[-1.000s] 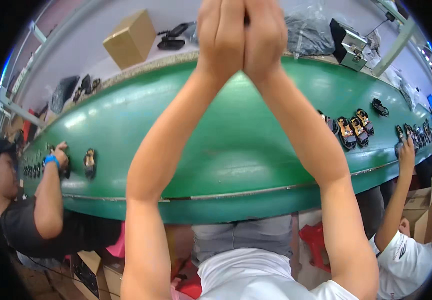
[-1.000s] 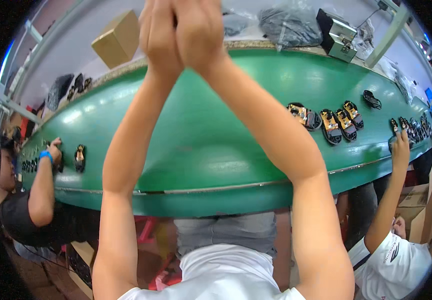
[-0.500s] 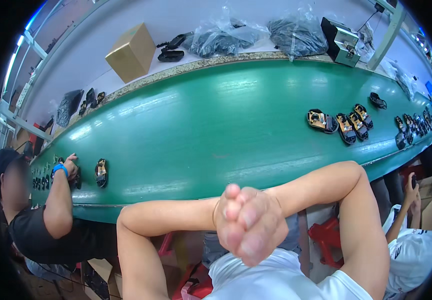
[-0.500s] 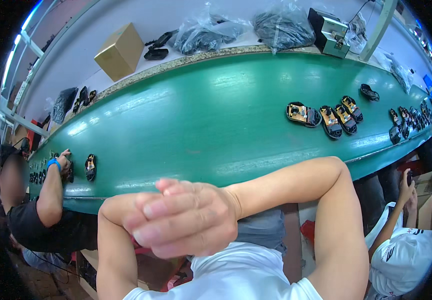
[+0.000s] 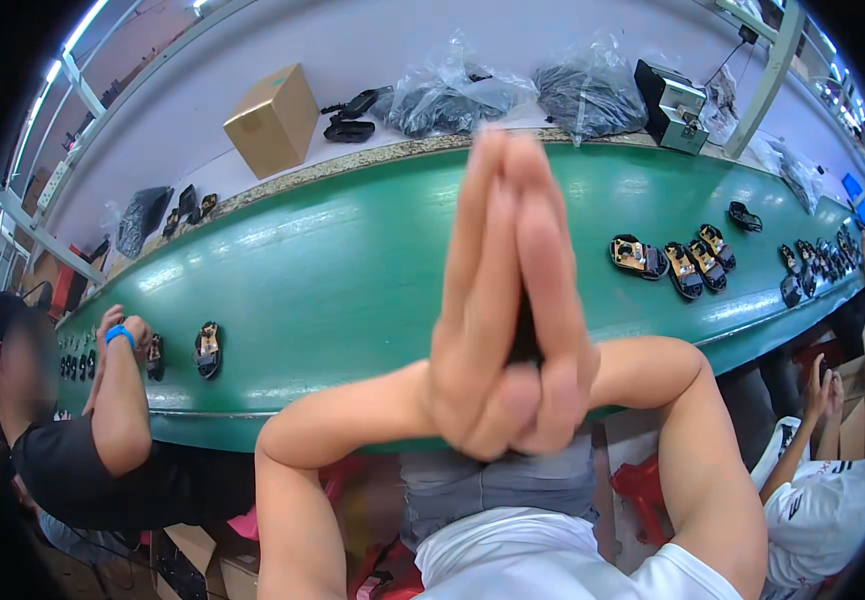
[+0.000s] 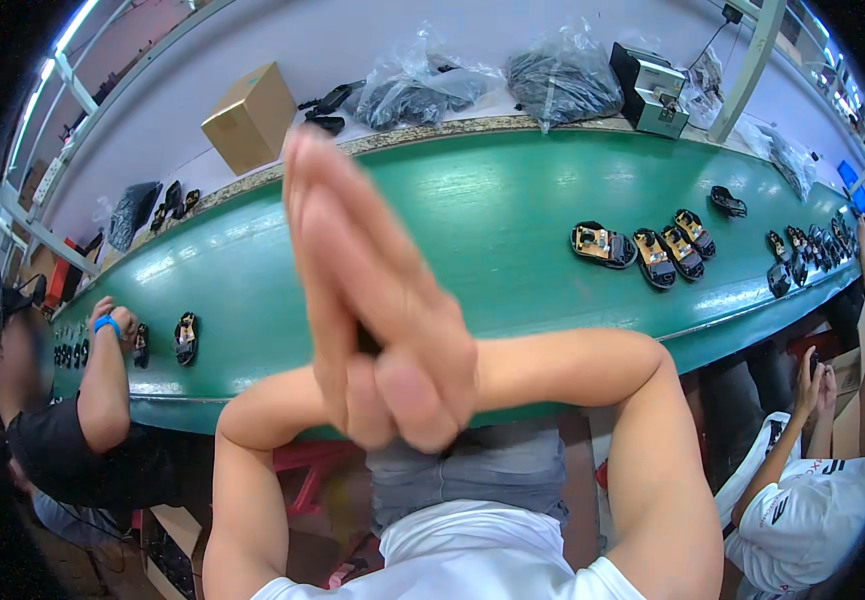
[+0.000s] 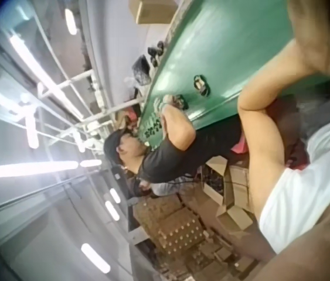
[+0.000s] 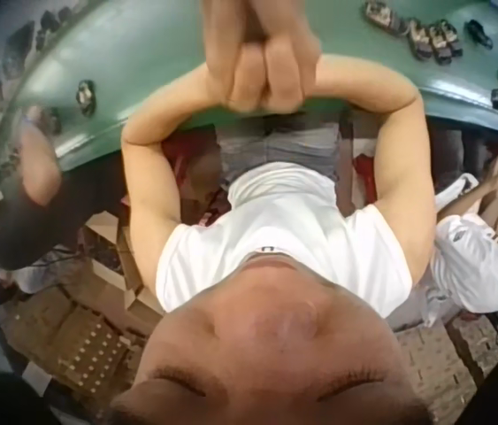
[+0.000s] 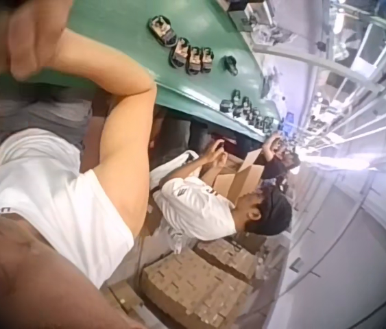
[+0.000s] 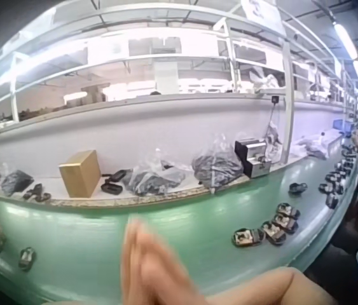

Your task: Assembling small electronic device housings by inserting internal components.

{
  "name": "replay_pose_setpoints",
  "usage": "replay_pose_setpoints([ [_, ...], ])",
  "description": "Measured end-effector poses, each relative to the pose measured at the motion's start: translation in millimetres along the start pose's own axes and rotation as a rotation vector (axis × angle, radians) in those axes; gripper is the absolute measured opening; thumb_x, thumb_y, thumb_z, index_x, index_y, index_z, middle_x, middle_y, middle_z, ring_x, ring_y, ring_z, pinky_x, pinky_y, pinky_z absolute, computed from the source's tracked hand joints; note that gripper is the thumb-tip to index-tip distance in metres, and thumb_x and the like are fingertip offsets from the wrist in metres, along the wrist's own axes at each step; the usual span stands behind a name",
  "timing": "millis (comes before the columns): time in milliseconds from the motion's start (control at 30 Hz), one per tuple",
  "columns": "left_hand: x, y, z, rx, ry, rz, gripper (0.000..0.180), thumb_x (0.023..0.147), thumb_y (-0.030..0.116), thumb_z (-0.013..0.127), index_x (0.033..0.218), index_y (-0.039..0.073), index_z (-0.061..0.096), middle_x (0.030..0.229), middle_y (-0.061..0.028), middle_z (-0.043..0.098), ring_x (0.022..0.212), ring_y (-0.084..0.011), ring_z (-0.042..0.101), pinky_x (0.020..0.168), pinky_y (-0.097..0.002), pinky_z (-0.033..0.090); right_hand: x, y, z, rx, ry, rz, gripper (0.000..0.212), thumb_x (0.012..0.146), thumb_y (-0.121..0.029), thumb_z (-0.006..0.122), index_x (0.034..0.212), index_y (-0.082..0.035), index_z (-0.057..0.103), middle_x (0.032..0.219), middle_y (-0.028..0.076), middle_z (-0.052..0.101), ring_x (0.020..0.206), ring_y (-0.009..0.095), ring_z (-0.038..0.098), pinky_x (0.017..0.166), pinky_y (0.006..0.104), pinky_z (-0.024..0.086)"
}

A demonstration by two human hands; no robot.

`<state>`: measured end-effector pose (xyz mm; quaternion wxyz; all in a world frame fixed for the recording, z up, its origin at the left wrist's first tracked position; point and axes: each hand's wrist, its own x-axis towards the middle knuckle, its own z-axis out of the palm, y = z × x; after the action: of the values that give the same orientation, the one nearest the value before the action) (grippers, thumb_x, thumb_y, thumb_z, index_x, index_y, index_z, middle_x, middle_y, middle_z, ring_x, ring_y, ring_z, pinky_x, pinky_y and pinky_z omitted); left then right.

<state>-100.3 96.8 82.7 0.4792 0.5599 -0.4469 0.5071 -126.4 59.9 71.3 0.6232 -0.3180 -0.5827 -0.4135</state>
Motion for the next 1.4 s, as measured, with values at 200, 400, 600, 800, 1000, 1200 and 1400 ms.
replay_pose_setpoints([
  [200,12,-57,-22,-0.087,0.037,0.014,0.071,0.094,0.021,0.033,0.147,-0.021,0.013,0.158,-0.0352,0.01,0.15,-0.0451,0.012,0.123,-0.045,0.013,5,18,3,0.017,0.005,0.007,0.035,0.089,-0.023,0.062,0.115,0.0,0.06,0.134,0.017,0.052,0.135,0.035,0.045,0.118,0.0474,0.027],
  [400,-15,4,-10,-0.348,0.056,0.132,0.069,0.094,0.024,0.038,0.144,-0.02,0.02,0.154,-0.0382,0.016,0.147,-0.0469,0.017,0.121,-0.0476,0.016,25,17,-8,-0.013,0.009,-0.009,0.052,0.093,-0.033,0.053,0.123,0.008,0.054,0.139,0.028,0.045,0.138,0.042,0.04,0.118,0.0494,0.024],
  [600,-37,-25,-25,-0.214,0.044,0.051,0.067,0.095,0.027,0.043,0.14,-0.019,0.027,0.15,-0.0412,0.022,0.145,-0.0487,0.023,0.12,-0.0501,0.02,40,38,-3,0.031,0.039,-0.038,0.07,0.098,-0.044,0.045,0.132,0.017,0.048,0.144,0.039,0.038,0.14,0.049,0.035,0.119,0.0515,0.021],
  [800,-38,-20,-15,-0.24,0.037,0.073,0.066,0.095,0.031,0.047,0.137,-0.019,0.035,0.146,-0.0442,0.028,0.142,-0.0506,0.028,0.118,-0.0527,0.023,27,62,-14,0.09,-0.006,-0.019,0.078,0.1,-0.049,0.04,0.133,0.021,0.048,0.145,0.046,0.033,0.142,0.052,0.032,0.118,0.0526,0.02],
  [1000,-18,-45,-19,-0.176,0.098,0.16,0.065,0.096,0.034,0.052,0.134,-0.018,0.042,0.142,-0.0472,0.033,0.14,-0.0524,0.034,0.117,-0.0552,0.027,33,42,-2,0.036,0.047,-0.015,0.072,0.101,-0.045,0.04,0.133,0.019,0.049,0.143,0.041,0.037,0.139,0.048,0.036,0.116,0.0492,0.024],
  [1200,108,-33,46,-0.035,0.649,0.742,0.049,0.09,0.01,0.062,0.129,-0.014,0.048,0.136,-0.038,0.047,0.124,-0.0535,0.051,0.109,-0.0565,0.04,63,20,-37,-0.121,0.083,0.007,0.067,0.102,-0.041,0.039,0.132,0.017,0.051,0.141,0.036,0.042,0.136,0.044,0.04,0.114,0.0458,0.027],
  [1400,77,-21,-34,-0.147,0.374,0.016,0.077,0.077,0.04,0.071,0.131,-0.01,0.05,0.136,-0.0311,0.05,0.1,-0.0334,0.063,0.073,-0.0349,0.053,51,42,-8,-0.167,0.165,0.191,0.061,0.103,-0.037,0.039,0.132,0.015,0.052,0.14,0.032,0.046,0.133,0.04,0.044,0.112,0.0425,0.031],
])
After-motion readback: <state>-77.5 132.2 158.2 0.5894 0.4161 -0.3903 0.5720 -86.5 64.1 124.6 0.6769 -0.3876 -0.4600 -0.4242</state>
